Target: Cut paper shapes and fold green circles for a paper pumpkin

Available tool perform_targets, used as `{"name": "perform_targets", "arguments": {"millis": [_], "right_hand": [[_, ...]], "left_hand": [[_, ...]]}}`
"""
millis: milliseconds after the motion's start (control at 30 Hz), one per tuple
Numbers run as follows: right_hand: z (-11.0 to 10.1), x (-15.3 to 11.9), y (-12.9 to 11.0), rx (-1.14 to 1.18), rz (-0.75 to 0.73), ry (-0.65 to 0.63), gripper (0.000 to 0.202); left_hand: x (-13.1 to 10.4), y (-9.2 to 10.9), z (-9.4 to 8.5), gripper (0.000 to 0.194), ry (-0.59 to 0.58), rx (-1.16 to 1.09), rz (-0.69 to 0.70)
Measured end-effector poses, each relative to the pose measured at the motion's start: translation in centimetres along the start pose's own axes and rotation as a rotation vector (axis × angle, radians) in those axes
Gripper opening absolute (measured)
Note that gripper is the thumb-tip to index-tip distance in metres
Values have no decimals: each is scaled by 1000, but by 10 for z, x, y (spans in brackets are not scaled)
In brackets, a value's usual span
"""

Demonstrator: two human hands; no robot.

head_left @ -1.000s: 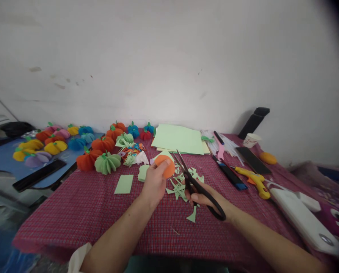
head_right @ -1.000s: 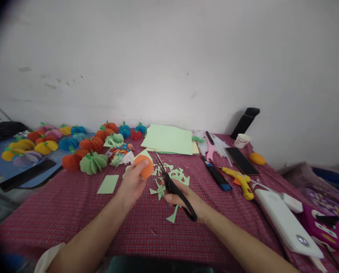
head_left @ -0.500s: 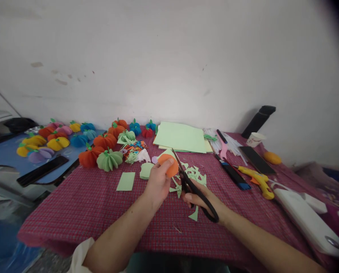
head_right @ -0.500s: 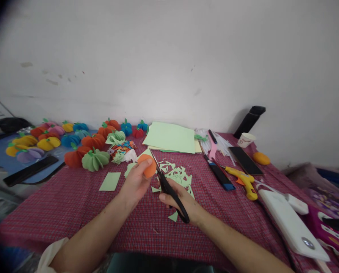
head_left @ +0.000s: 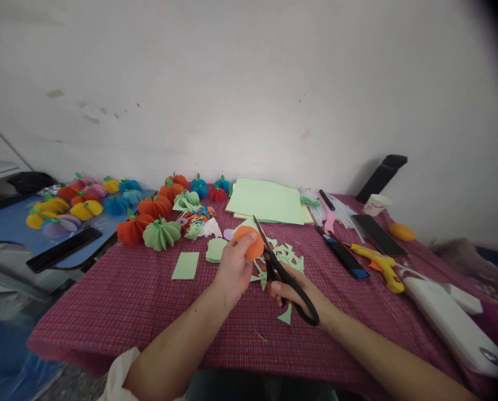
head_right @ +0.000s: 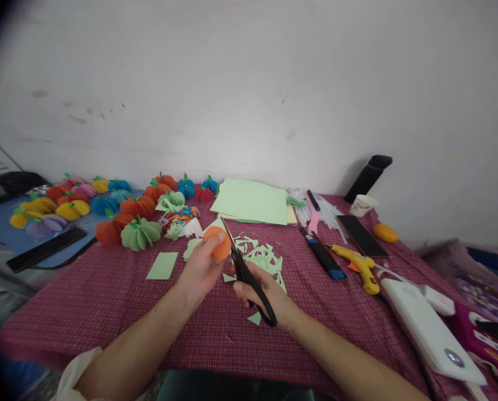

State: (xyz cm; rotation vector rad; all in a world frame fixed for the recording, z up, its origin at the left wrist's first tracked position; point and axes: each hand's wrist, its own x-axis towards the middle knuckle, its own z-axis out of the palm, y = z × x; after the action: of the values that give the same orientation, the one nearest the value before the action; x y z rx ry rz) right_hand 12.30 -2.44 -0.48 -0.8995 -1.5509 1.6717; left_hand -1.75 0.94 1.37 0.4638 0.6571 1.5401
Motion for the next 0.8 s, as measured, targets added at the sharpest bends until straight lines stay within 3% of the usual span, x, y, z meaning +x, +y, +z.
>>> {"name": "perform_targets", "arguments": {"millis": [800], "right_hand": [[2, 3, 4, 7, -41, 7, 39]], "left_hand": [[0, -1, 0, 15, -11, -14, -26]]}}
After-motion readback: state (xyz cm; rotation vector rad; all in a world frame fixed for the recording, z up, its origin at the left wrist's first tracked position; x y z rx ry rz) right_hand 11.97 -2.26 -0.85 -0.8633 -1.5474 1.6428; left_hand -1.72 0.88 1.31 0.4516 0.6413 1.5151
